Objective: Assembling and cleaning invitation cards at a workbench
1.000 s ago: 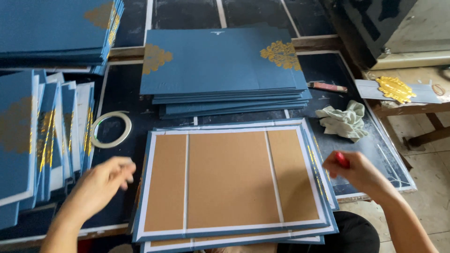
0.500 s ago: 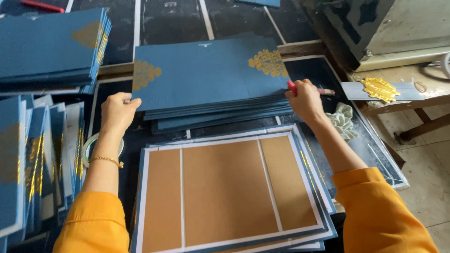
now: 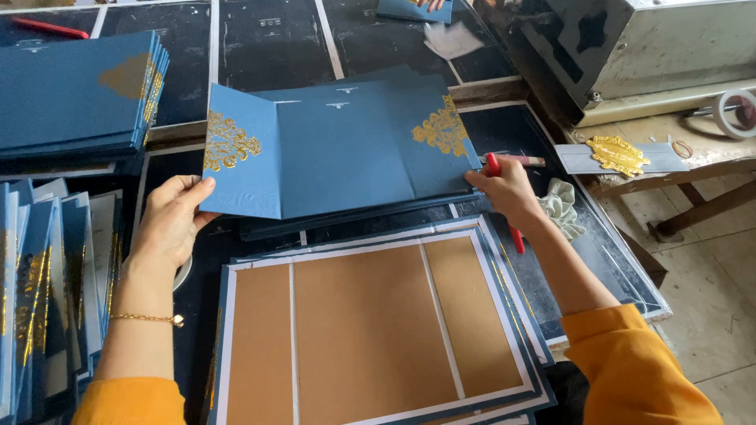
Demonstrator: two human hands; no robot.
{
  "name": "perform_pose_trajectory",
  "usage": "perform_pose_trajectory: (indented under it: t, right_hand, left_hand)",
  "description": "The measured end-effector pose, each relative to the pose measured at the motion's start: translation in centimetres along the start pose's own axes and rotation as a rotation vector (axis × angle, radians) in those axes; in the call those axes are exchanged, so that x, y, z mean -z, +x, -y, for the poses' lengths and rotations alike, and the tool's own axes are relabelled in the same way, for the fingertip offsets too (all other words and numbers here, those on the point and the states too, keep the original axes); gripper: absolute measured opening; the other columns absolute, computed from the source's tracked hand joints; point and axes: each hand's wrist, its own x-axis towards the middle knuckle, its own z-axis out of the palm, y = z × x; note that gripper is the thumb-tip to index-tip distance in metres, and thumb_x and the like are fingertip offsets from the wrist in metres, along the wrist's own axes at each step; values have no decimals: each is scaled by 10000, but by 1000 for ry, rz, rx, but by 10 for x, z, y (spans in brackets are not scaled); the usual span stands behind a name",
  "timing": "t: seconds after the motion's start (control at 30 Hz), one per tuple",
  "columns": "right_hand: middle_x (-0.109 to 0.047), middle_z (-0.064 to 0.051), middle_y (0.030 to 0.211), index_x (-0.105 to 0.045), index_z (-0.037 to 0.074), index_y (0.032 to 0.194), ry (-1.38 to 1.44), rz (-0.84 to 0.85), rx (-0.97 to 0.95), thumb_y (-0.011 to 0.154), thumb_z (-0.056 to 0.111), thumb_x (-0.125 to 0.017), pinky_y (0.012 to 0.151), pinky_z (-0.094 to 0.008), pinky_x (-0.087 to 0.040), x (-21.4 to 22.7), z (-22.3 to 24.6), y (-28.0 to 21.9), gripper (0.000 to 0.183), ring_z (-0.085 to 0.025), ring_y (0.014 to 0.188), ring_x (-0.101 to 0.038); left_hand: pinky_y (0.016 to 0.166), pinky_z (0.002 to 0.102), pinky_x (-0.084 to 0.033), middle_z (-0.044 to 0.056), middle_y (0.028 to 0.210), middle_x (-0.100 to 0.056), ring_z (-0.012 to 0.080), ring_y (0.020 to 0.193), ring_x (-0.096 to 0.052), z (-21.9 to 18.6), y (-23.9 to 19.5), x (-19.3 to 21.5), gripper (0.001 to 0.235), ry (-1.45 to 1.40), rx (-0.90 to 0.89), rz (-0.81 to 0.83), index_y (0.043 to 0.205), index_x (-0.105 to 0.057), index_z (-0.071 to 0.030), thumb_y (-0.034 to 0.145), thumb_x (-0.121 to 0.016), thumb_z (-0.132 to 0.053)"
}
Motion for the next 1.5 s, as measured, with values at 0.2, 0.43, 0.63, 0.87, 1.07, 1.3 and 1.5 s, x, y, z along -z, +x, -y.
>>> perform_pose_trajectory:
  t: [0.2, 0.43, 0.63, 0.87, 1.07, 1.3, 1.5]
  right_hand:
    - [-524, -72, 657, -538, 80, 804, 423, 185, -167, 891, -19, -650, 357, -154, -263, 21, -1, -24, 173, -51, 451, -364]
    - [-515, -73, 650, -532, 96, 866, 428, 312, -111, 863, -67, -654, 358, -166, -274, 40, -11, -45, 203, -59, 450, -364]
    - [-543, -33, 773, -670, 77, 904, -70, 226, -80, 771, -58, -627, 422, -248, -303, 42, -15, -41, 194, -119, 537, -421]
    - [-704, -80, 900, -713, 99, 984, -388, -22, 172, 893, 95, -665, 701, -342, -446, 2, 9, -28, 103, -198, 770, -599]
    - [-673, -183, 1042, -684, 116, 1206, -333, -35, 222, 814, -130, -566, 607, -333, -507, -13, 23, -33, 478, -274, 744, -642]
    - [-568, -267, 1049, -674, 28, 1247, -205, -144, 672, 875, -171, -641, 703, -432, -473, 18, 45, -59, 423, -386, 816, -598]
    - [-527, -70, 889, -572, 1, 1110, -37, -278, 753, 1117, 63, -706, 430, -233, -406, 69, 119, -65, 147, -130, 595, -500]
  left_hand:
    - [851, 164, -413, 53, 1262, -632, 93, 1087, -564, -19, -51, 4, 589, -58, 177, 229, 1398, -522, -97, 825, -583, 28]
    - [790, 176, -439, 89, 1200, -601, 129, 1119, -569, 1, -78, 21, 530, -222, 31, 253, 1165, -506, -138, 739, -542, 176]
    - [866, 281, -446, 92, 1070, -742, 166, 1053, -645, 4, -89, 33, 268, 285, -156, 374, 674, -667, -49, 777, -510, 142]
    - [923, 389, -460, 143, 1161, -575, 271, 1007, -594, 12, -46, 17, 291, 679, -465, -67, 1164, -632, -51, 891, -569, 29]
    - [951, 488, -481, 221, 1272, -465, 453, 1142, -503, 6, -41, -9, 671, 1091, -549, 53, 1395, -579, -105, 749, -575, 74]
    - [794, 384, -520, 65, 972, -603, 294, 901, -620, -55, -63, 1, 125, 1130, -1182, -224, 1043, -784, -130, 943, -850, -166]
    - [841, 373, -406, 120, 1021, -688, 279, 892, -543, -158, -71, 9, 314, 1176, -1404, -217, 1112, -757, 4, 1216, -956, -215]
